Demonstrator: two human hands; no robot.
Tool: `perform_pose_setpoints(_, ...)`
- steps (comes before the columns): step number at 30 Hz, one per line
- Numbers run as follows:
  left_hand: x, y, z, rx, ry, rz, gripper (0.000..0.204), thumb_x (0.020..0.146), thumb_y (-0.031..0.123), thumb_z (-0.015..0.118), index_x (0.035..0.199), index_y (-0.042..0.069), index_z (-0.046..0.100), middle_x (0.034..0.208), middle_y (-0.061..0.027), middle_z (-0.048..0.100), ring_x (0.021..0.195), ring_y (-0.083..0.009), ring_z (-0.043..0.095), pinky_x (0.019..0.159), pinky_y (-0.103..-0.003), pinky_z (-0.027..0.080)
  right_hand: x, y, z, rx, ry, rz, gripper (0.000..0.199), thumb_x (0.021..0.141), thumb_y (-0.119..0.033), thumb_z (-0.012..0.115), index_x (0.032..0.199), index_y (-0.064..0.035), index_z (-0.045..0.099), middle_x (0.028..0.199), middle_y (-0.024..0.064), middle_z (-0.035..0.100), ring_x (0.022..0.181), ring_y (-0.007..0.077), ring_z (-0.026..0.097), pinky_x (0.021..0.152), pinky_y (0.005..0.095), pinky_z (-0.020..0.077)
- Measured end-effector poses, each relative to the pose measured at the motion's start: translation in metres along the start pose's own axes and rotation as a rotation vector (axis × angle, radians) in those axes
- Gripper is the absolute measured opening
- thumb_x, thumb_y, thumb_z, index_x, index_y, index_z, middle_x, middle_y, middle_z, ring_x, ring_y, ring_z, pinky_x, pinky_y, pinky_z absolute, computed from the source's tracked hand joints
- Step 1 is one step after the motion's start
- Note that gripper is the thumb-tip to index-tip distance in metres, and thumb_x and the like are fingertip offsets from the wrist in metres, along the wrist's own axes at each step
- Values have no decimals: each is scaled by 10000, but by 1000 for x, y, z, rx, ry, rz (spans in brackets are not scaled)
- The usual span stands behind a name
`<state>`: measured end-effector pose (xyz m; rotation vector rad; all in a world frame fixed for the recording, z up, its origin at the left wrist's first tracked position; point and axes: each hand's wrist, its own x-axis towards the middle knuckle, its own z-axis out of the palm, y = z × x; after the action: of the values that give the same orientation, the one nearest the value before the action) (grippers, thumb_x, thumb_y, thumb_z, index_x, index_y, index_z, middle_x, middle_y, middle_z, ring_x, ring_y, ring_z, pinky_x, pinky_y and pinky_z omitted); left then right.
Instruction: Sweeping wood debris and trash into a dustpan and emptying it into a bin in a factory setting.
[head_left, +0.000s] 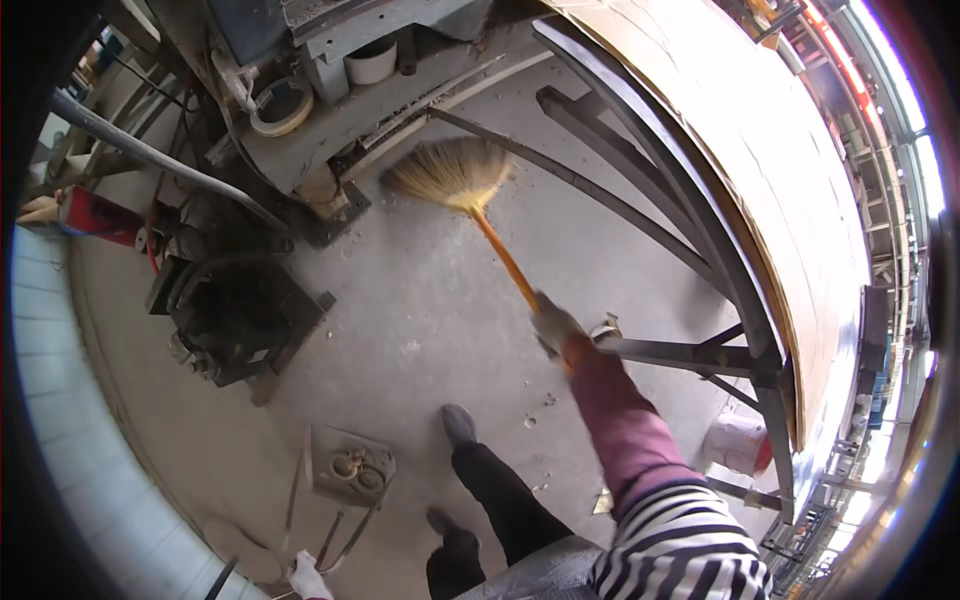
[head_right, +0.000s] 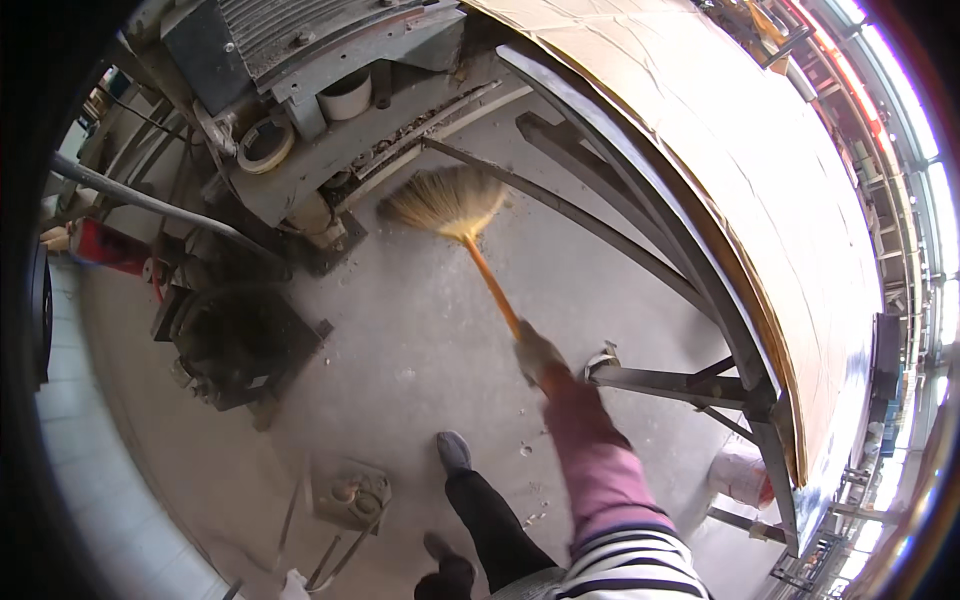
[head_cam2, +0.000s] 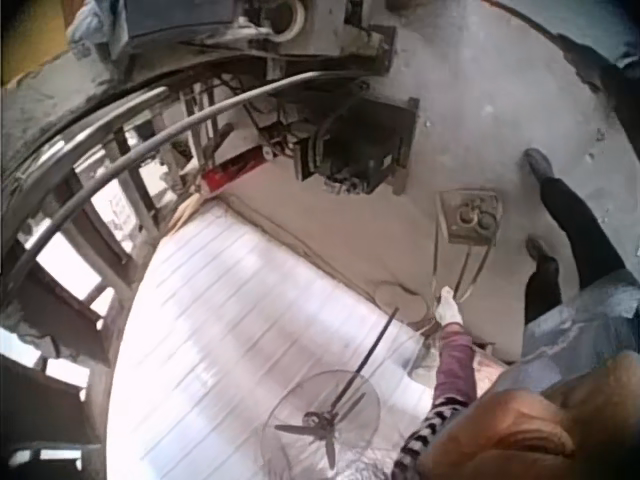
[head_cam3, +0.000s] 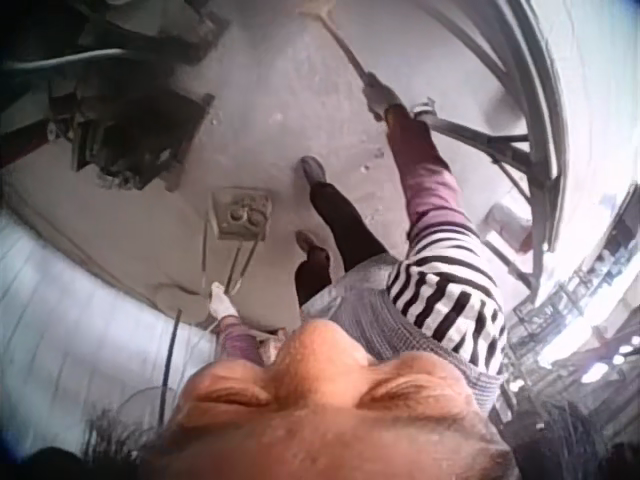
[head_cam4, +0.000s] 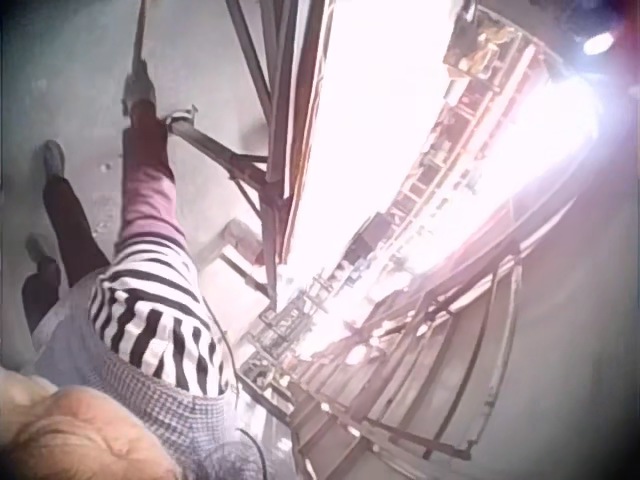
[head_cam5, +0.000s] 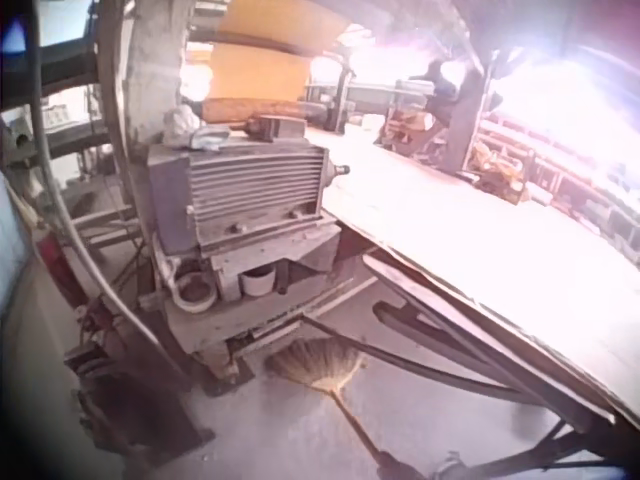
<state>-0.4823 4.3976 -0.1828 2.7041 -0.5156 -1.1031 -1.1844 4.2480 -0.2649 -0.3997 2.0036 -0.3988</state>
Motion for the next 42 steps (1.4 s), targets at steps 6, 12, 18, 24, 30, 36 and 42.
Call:
perform_pose_setpoints(6, -60, 73, 10, 475, 114, 36, 769, 824, 548, 693, 1256, -77, 577, 1255, -270, 605, 1201, -387, 552, 1014, -397, 432, -231, 54, -111, -23, -5, 432, 591, 944, -285, 518, 1513, -274, 358, 612, 3, 493, 440, 128, 471, 375, 309, 403)
perform_pose_setpoints(12, -102, 109, 28, 843, 272, 438, 762, 861, 491, 669, 1367, -44, 477, 1393, -238, 501, 1266, -371, 488, 1086, -427, 377, -202, 40, -87, 383, 138, 241, 309, 919, -272, 564, 1165, -88, 598, 595, -5, 489, 433, 121, 473, 364, 301, 394)
perform_pose_setpoints(18, -64, 207, 125, 721, 143, 944, 423, 926, 286, 630, 1241, 6, 590, 1200, -162, 636, 1127, -314, 601, 981, -387, 482, 113, 12, -33, 556, 340, -32, 195, 903, -246, 581, 930, -54, 554, 590, 16, 513, 410, 135, 473, 375, 308, 423)
perform_pose_setpoints(24, -61, 381, 354, 506, 26, 1950, 213, 780, 12, 628, 987, 59, 613, 885, -110, 626, 767, -287, 626, 650, -386, 518, 251, 58, 13, 561, 354, -52, 204, 899, -212, 572, 996, -53, 489, 607, 23, 483, 406, 141, 456, 338, 321, 428)
perform_pose_setpoints(30, -168, 470, 429, 282, -255, 2440, 151, 719, 59, 649, 856, 75, 587, 920, -105, 613, 780, -282, 611, 588, -404, 494, 410, -19, -27, 590, 347, -310, 246, 899, -254, 559, 973, -62, 425, 582, 37, 459, 404, 165, 466, 330, 347, 408)
perform_pose_setpoints(36, -148, 499, 457, -172, 35, 2685, 374, 563, 208, 668, 906, 63, 703, 847, -118, 642, 804, -308, 660, 646, -435, 576, 510, -162, -38, 730, 373, -393, 177, 895, -184, 567, 796, -75, 470, 570, 10, 455, 393, 145, 443, 324, 315, 366)
perform_pose_setpoints(42, -150, 500, 468, -146, 69, 2562, 362, 650, 261, 655, 949, 60, 692, 908, -134, 627, 859, -339, 652, 676, -471, 584, 547, -209, 0, 580, 268, -435, 145, 888, -187, 583, 867, -72, 498, 589, 30, 496, 401, 154, 487, 323, 322, 388)
